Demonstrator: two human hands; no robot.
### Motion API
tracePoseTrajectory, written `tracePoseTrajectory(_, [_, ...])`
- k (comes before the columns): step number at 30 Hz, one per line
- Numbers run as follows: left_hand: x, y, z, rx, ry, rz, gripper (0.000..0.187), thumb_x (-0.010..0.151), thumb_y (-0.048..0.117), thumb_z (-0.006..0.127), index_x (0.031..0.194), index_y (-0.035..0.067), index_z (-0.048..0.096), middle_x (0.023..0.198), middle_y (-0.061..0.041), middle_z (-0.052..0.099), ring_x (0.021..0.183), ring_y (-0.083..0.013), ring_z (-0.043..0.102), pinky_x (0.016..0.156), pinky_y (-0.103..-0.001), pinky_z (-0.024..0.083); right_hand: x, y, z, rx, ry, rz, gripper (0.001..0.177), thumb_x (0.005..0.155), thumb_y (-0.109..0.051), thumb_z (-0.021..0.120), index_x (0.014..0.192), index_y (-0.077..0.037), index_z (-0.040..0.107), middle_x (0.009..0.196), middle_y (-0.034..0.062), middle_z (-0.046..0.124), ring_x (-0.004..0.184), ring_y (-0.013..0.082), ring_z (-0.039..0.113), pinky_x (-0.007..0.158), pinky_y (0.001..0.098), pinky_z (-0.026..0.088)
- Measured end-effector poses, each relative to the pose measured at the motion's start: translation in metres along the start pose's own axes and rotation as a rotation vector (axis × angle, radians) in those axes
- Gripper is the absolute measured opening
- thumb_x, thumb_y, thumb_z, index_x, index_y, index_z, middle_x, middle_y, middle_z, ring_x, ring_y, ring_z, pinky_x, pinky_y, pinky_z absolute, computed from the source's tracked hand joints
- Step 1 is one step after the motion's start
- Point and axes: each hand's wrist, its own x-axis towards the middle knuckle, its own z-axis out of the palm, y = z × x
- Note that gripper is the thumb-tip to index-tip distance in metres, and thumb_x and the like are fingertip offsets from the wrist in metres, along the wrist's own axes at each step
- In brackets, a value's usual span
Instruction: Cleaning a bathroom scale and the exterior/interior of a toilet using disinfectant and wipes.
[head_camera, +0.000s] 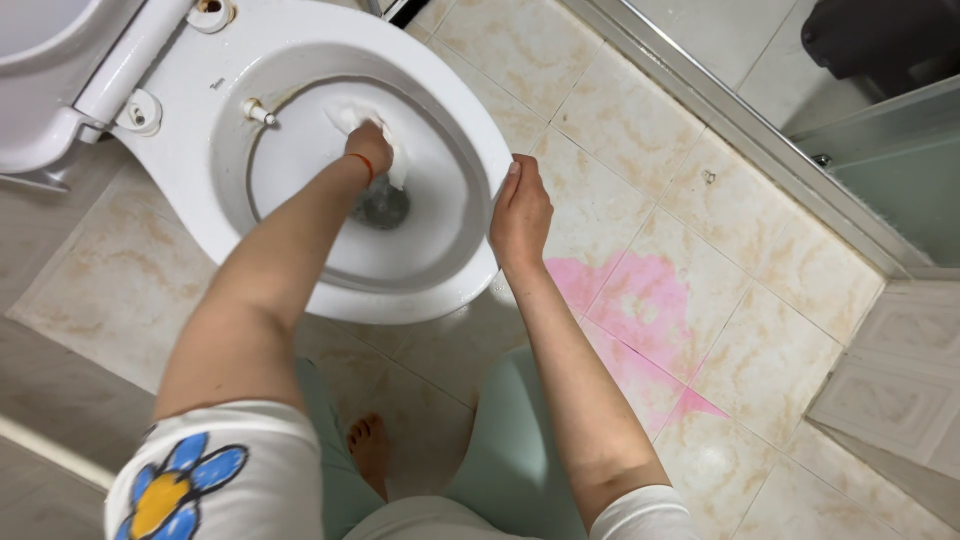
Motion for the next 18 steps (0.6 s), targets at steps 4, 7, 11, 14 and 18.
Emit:
tracePoseTrajectory(4, [-0.066, 0.063, -0.08, 0.0, -0.656, 0.008, 0.035, 0.1, 0.013, 0.061, 0.131, 0.001, 0.07, 0.12, -0.014, 0.073, 0.112, -0.0259, 0.069, 0.096, -0.038, 0.058, 0.001, -0.004, -0.001, 0.009, -0.022, 0.03, 0.03, 0.11, -0.023, 0.038, 0.114, -0.005, 0.062, 0.091, 0.0196, 0.073, 0.084, 0.0373, 0.071, 0.075, 0.0475, 0.053])
tracePoseTrajectory(7, [-0.082, 0.087, -0.105, 0.069, -1.0, 0.032, 0.036, 0.091, 0.016, 0.066, 0.127, 0.012, 0.07, 0.115, -0.003, 0.076, 0.104, -0.0173, 0.07, 0.087, -0.038, 0.058, 0.002, -0.002, 0.0, -0.001, -0.031, 0.028, 0.03, 0.11, -0.023, 0.038, 0.113, -0.005, 0.062, 0.091, 0.0195, 0.073, 0.084, 0.0377, 0.071, 0.075, 0.0478, 0.053])
tracePoseTrajectory(11, [-0.053, 0.077, -0.075, 0.136, -0.809, 0.028, 0.039, 0.092, 0.019, 0.071, 0.131, 0.013, 0.07, 0.113, -0.005, 0.074, 0.101, -0.0172, 0.067, 0.081, -0.039, 0.055, 0.002, -0.001, 0.0, -0.01, -0.033, 0.025, 0.03, 0.11, -0.023, 0.038, 0.113, -0.006, 0.062, 0.091, 0.0193, 0.073, 0.083, 0.0378, 0.07, 0.075, 0.0477, 0.053])
tracePoseTrajectory(14, [-0.026, 0.055, -0.025, 0.368, -0.385, 0.053, 0.029, 0.101, 0.017, 0.064, 0.128, 0.009, 0.075, 0.109, -0.016, 0.076, 0.094, -0.0309, 0.076, 0.081, -0.038, 0.059, 0.002, -0.002, -0.001, -0.015, -0.038, 0.041, 0.03, 0.11, -0.023, 0.038, 0.113, -0.006, 0.062, 0.091, 0.0189, 0.073, 0.082, 0.0373, 0.071, 0.074, 0.0475, 0.053])
tracePoseTrajectory(18, [-0.063, 0.074, 0.002, -0.296, 0.291, -0.163, 0.024, 0.095, 0.01, 0.072, 0.116, 0.001, 0.065, 0.105, -0.014, 0.072, 0.094, -0.0284, 0.075, 0.079, -0.037, 0.063, 0.003, 0.001, 0.001, -0.017, -0.031, 0.022, 0.029, 0.11, -0.023, 0.039, 0.114, -0.006, 0.062, 0.091, 0.0189, 0.073, 0.083, 0.0375, 0.07, 0.073, 0.0477, 0.053])
